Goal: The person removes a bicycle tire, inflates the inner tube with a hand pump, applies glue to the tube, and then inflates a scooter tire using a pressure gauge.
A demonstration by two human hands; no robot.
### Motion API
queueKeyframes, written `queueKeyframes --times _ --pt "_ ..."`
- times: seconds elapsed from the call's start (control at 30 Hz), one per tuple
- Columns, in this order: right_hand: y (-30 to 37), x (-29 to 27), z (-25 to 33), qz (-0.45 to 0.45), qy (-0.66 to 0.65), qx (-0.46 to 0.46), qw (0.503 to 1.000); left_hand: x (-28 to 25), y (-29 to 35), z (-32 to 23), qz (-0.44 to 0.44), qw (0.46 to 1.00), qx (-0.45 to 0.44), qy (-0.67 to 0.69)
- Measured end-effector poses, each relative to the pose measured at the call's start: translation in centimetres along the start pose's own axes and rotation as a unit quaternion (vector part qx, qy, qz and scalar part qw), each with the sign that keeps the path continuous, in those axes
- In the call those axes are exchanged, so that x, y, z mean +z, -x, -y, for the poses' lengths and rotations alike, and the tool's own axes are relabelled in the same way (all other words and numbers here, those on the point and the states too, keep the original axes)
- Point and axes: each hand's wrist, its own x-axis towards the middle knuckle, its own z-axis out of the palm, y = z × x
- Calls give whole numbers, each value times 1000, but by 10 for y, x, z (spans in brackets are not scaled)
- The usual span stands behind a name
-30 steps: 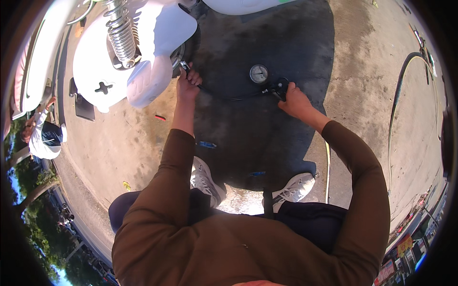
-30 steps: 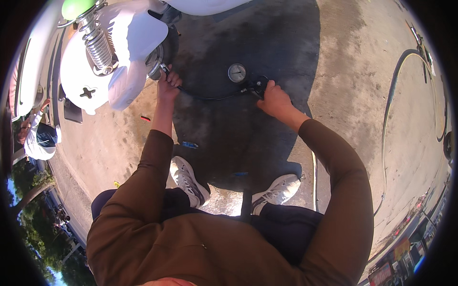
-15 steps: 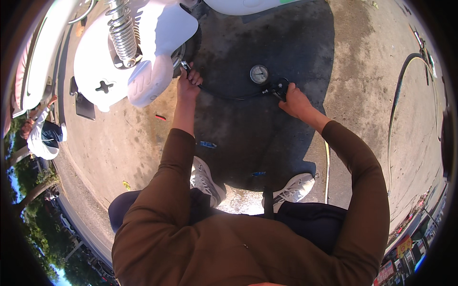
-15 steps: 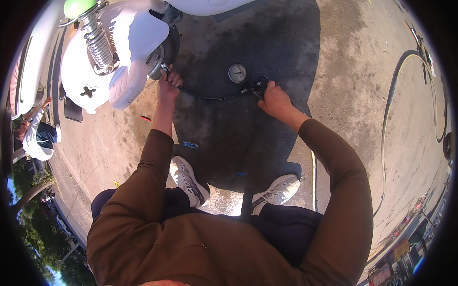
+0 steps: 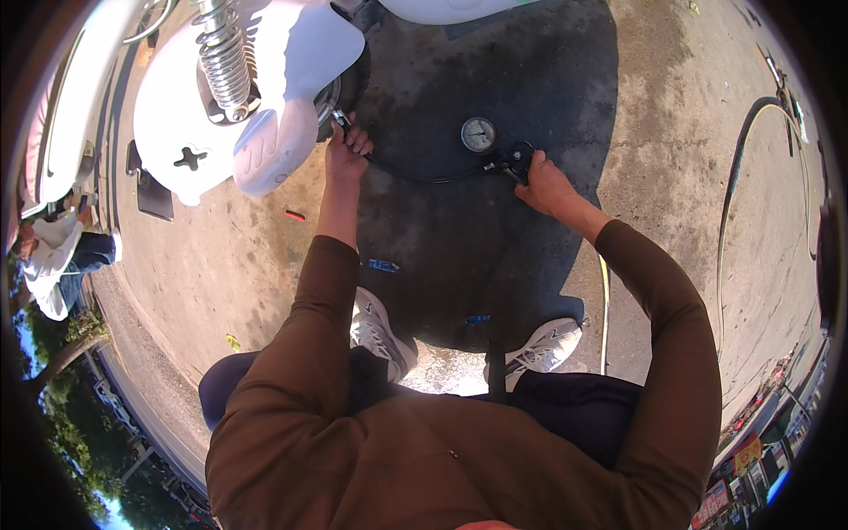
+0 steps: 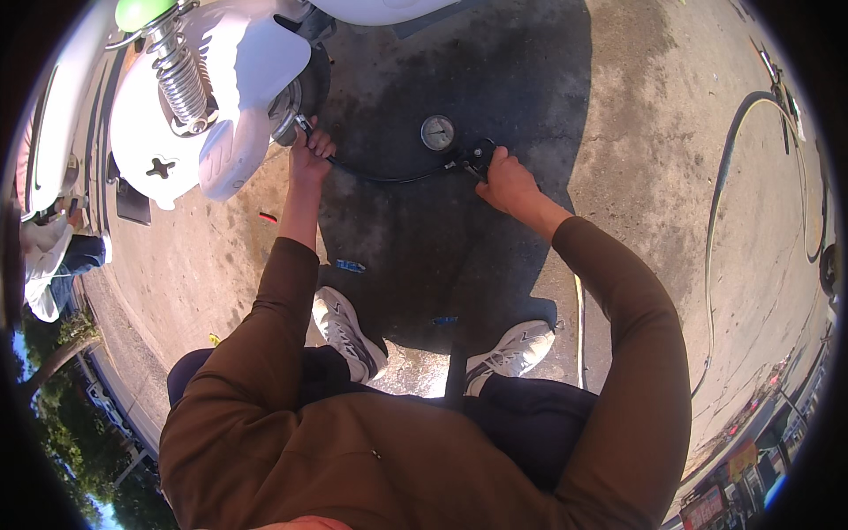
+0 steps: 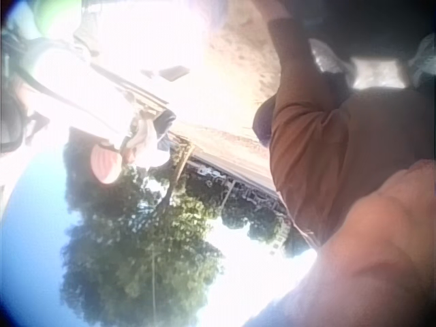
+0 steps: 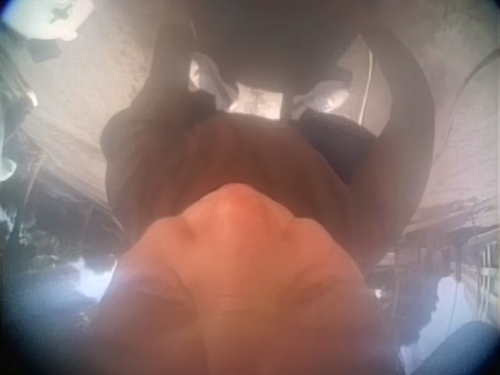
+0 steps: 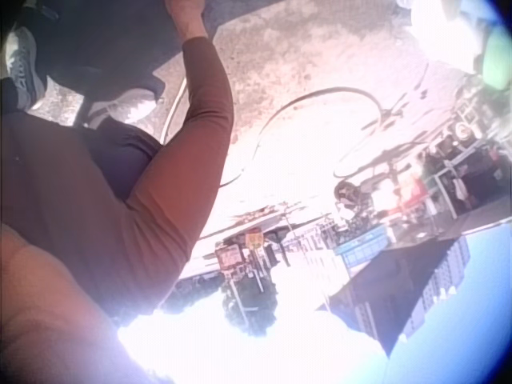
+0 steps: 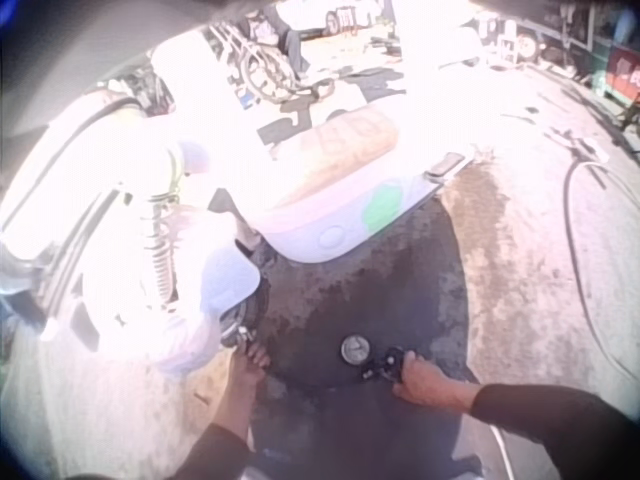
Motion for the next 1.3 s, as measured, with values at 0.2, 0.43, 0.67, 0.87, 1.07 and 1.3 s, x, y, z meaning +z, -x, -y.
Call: queueKeyframes --times 0.2,0.43,0.67,0.87,1.07,1.3 --pt "0 -2 1 8 -7 2 1000 2 1 0 -7 1000 -2 6" --pt "0 0 -2 3 -14 -20 1000 -1 -1 2 -5 1000 6 -3" --pt "-2 0 -3 7 -7 -17 1000 -5 -3 0 16 1000 2 14" --pt "-4 4 -3 0 -1 -14 1000 -4 -2 -1 15 1000 -10 23" --pt "-1 2 -3 -8 -22 -28 999 -3 -2 -1 10 1000 -10 16" --pt "-3 1 -3 9 -13 -15 1000 -1 -1 1 8 1000 0 5"
